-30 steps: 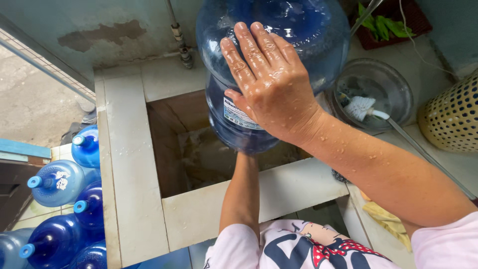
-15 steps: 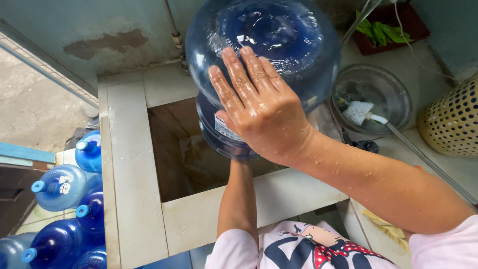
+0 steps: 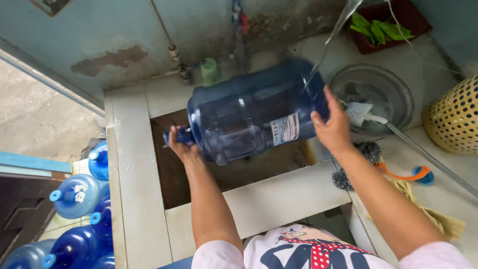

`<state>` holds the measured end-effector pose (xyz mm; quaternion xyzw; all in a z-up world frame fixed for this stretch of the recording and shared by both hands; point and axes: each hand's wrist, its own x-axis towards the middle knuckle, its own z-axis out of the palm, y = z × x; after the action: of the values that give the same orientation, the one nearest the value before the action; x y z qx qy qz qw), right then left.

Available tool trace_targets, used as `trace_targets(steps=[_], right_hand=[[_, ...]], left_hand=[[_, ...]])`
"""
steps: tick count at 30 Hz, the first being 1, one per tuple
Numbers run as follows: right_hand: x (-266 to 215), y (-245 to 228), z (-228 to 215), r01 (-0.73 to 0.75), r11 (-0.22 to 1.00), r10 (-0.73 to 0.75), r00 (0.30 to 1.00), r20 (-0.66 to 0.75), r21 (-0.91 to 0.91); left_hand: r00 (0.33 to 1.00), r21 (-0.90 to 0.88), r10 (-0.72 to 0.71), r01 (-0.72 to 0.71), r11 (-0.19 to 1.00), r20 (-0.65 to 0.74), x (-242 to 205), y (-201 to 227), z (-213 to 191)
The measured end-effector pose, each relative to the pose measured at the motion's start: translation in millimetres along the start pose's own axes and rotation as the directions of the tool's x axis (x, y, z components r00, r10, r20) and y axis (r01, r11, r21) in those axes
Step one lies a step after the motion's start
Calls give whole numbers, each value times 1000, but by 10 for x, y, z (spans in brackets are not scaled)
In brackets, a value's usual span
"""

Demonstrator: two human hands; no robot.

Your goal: The person washes a large blue water jug in a sink using a long-handled brush and running water. They scrub the exterior and interior, rinse it thoroughly, and place it on the counter. They then clean the jug's cap with a toothbrush and a small brush.

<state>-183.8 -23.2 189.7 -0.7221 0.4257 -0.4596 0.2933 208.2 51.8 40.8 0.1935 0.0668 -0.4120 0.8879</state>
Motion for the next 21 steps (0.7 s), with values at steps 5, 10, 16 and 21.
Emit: trace_targets(steps=[5, 10, 16, 21], right_hand=[[-329, 1312, 706, -555, 822, 511, 818, 263, 129], [-257, 1698, 940, -644, 691, 672, 740, 37, 329], [-242, 2210, 875, -397, 862, 376, 918, -127, -314], [-298, 2730, 1334, 233, 594, -124, 972, 199, -770]], left_hand=[[953, 562, 287, -292, 773, 101, -215, -770, 818], [962, 893, 32, -265, 363, 273, -772, -1940, 1043], [803, 882, -430, -236, 407, 413, -630, -2243, 783], [942, 921, -86, -294, 257, 324, -743, -2631, 589]])
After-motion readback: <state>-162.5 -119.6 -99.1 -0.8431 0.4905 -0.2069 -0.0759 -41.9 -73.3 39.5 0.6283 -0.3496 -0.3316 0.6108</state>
